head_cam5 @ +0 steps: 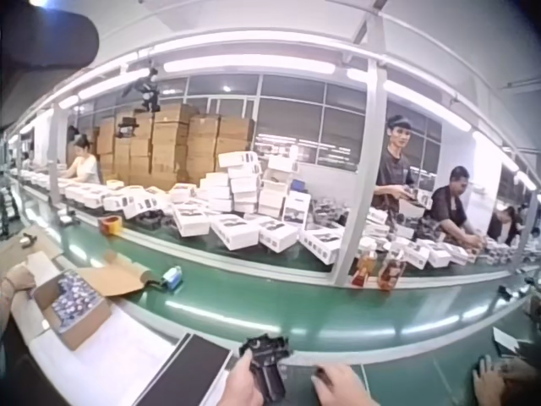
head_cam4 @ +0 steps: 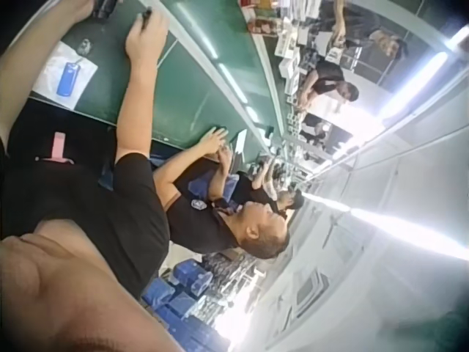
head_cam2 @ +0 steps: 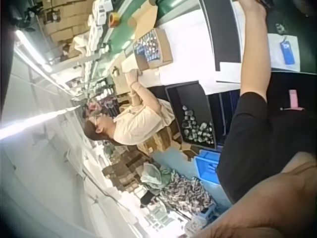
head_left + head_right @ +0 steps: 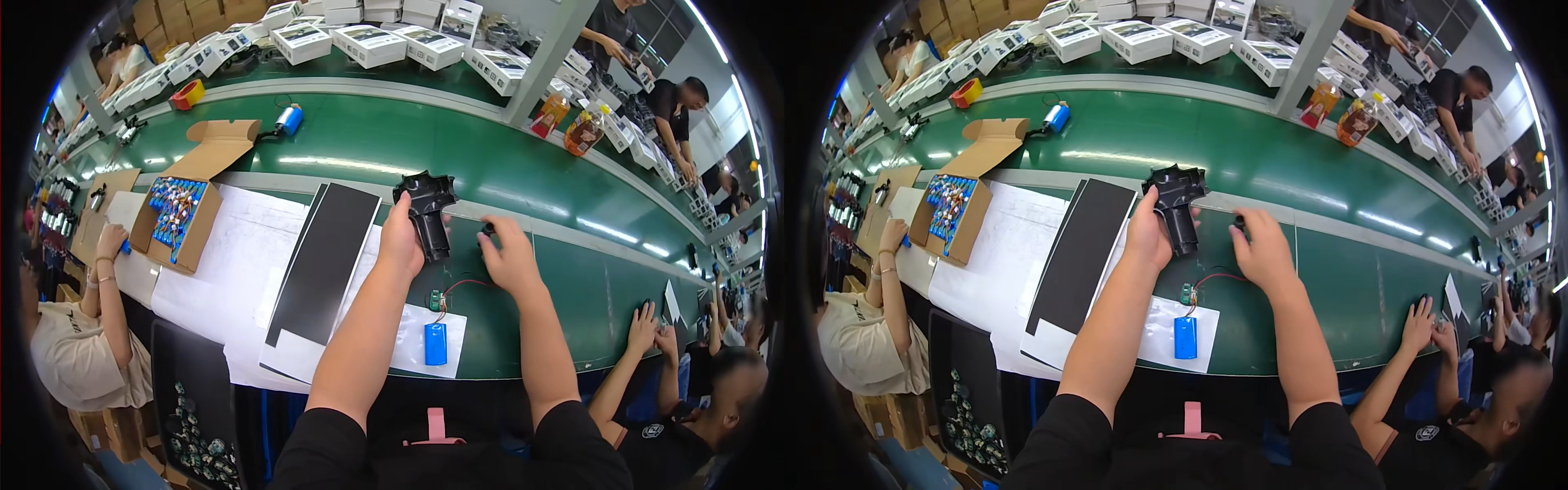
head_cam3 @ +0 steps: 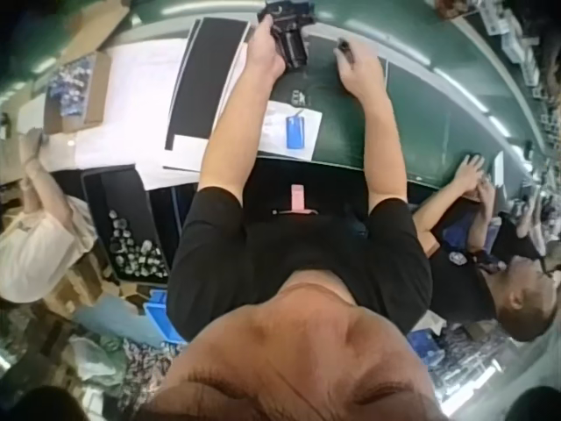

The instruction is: The person applies foam tape onto a motor, retrieves a plastic housing, and installs the motor, battery, and wiring into the housing by hand before placing the assembly onto the conveyor line.

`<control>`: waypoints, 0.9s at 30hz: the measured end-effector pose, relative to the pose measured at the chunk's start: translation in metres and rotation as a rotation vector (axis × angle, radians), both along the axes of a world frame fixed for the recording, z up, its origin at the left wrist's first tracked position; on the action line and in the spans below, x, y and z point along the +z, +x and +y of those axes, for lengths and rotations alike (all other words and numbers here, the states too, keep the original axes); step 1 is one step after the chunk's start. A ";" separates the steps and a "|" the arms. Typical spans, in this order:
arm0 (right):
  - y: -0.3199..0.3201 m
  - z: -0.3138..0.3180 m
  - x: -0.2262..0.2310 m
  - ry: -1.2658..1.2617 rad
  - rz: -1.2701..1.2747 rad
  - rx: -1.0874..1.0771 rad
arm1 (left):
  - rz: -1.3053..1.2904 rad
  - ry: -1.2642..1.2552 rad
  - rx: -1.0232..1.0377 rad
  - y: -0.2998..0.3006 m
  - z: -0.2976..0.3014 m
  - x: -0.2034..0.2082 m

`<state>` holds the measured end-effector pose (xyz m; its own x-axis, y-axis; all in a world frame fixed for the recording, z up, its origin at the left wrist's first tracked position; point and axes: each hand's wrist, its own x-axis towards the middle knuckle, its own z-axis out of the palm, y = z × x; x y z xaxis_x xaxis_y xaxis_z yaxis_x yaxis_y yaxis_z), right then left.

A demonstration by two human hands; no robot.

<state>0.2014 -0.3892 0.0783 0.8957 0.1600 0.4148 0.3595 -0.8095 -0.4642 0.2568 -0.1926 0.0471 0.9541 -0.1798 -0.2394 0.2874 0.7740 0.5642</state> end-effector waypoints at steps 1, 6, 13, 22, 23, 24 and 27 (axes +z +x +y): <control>-0.001 -0.006 -0.001 0.076 -0.061 -0.064 | 0.004 -0.001 0.005 -0.001 -0.002 0.000; -0.005 -0.038 -0.004 0.326 0.230 -0.301 | 0.071 0.060 -0.114 -0.002 -0.007 0.000; -0.004 -0.044 0.008 1.058 0.498 -0.294 | -0.096 0.434 -0.085 -0.021 -0.032 0.004; -0.010 -0.035 0.006 1.544 0.430 0.032 | -0.040 0.271 -0.346 -0.048 -0.044 0.028; -0.010 -0.037 0.003 1.573 0.413 0.054 | -0.015 0.287 -0.422 -0.049 -0.044 0.027; -0.009 -0.039 0.003 1.581 0.412 0.048 | 0.007 0.303 -0.495 -0.048 -0.043 0.026; -0.006 -0.046 0.003 1.705 0.388 0.044 | -0.019 0.316 -0.552 -0.050 -0.040 0.028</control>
